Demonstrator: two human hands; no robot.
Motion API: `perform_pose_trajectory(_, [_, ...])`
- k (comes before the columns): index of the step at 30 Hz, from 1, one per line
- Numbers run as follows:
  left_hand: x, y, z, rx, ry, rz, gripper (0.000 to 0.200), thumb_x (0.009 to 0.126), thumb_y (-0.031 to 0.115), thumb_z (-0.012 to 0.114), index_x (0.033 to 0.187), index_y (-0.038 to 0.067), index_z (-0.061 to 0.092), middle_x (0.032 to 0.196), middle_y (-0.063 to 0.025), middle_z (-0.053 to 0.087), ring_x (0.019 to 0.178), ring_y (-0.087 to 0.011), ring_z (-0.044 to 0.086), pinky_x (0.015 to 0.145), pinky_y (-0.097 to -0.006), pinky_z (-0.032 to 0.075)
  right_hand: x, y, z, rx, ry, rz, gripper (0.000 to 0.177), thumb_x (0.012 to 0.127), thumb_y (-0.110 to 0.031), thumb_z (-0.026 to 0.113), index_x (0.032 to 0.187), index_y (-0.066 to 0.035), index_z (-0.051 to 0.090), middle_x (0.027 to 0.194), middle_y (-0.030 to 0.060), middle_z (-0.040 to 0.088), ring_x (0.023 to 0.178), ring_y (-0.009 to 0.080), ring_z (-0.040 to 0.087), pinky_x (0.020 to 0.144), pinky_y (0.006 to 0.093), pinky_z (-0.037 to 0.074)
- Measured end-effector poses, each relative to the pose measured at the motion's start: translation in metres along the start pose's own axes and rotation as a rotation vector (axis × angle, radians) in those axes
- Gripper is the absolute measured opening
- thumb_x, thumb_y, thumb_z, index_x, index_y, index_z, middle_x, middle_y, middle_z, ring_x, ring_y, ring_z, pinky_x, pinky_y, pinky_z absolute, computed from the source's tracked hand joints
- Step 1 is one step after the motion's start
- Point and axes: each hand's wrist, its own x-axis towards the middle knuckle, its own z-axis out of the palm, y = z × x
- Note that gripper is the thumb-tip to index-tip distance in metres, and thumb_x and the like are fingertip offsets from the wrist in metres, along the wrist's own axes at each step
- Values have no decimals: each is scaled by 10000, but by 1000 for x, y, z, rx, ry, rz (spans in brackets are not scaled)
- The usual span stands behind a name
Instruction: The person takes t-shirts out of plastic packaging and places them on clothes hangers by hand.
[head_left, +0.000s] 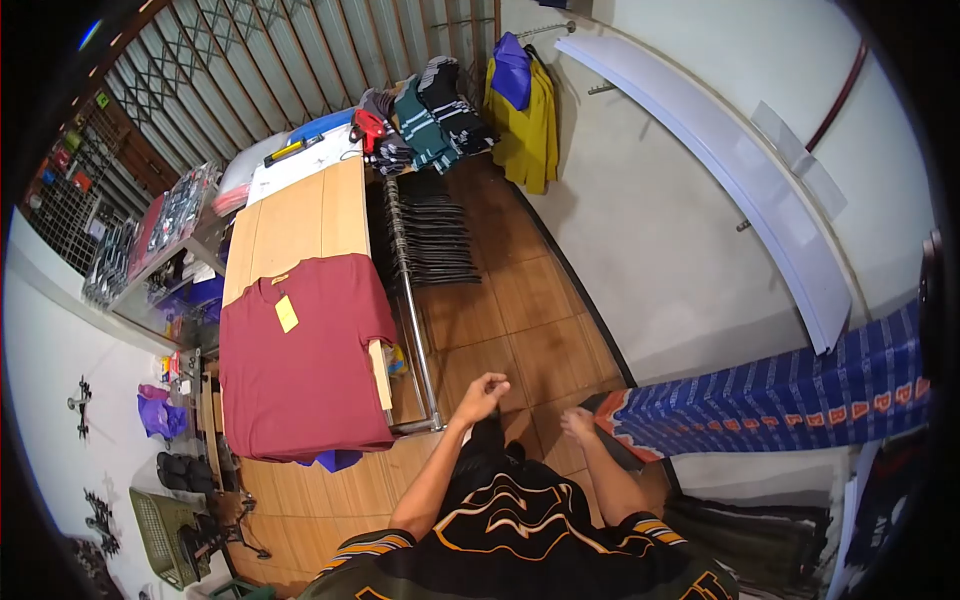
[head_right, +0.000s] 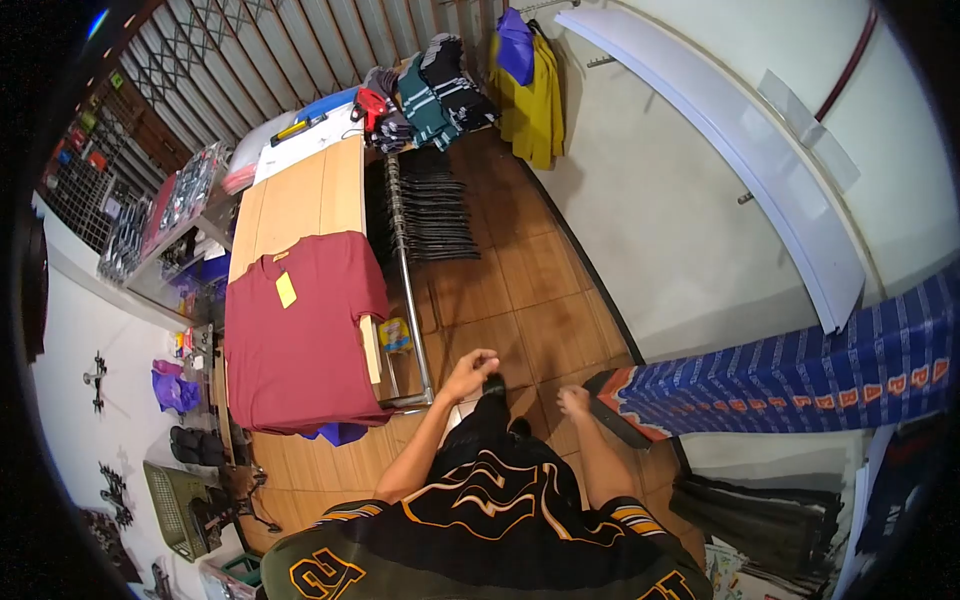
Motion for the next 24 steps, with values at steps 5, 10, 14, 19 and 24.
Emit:
perform_pose_trajectory(5, [72, -10, -35, -312, 317, -84, 392, 946, 240, 686, 1241, -4, 602, 1026, -76, 681, 921, -152, 650, 796, -268, 515, 16, -123, 58, -186, -133, -36, 287, 948, -253, 597, 1183, -94, 639, 1117, 110, 702, 934, 231, 688, 792, 393, 540])
perform_pose_trajectory(10, [142, -4, -81, -478, 581, -165, 410, 952, 252, 676, 1275, 19, 581, 1108, -86, 668, 998, -193, 653, 819, -315, 520, 61, -210, 107, -210, -226, -33, 285, 954, -245, 590, 1189, -90, 633, 1155, 111, 693, 981, 234, 678, 848, 411, 531])
perform_pose_trajectory(14, [198, -34, -117, -716, 756, -237, 455, 950, 274, 685, 1310, 33, 547, 1125, -75, 654, 1002, -212, 642, 819, -340, 519, 84, -272, 143, -214, -273, 42, 296, 966, -237, 568, 1206, -71, 620, 1188, 120, 682, 1014, 239, 669, 874, 413, 527])
perform_pose_trajectory(19, [241, -50, -152, -963, 870, -423, 618, 901, 352, 743, 1366, 33, 490, 1179, -42, 585, 1025, -163, 573, 819, -312, 467, 127, -314, 188, -203, -310, 99, 316, 976, -236, 556, 1233, -56, 597, 1227, 132, 665, 1064, 251, 655, 901, 418, 520])
perform_pose_trajectory(24, [259, -74, -164, -896, 867, -415, 843, 965, 545, 568, 1566, 73, 214, 1629, -95, 205, 1467, -248, 260, 1186, -426, 238, 149, -332, 215, -166, -376, 147, 333, 991, -241, 548, 1268, -57, 567, 1251, 126, 651, 1095, 253, 641, 909, 407, 512])
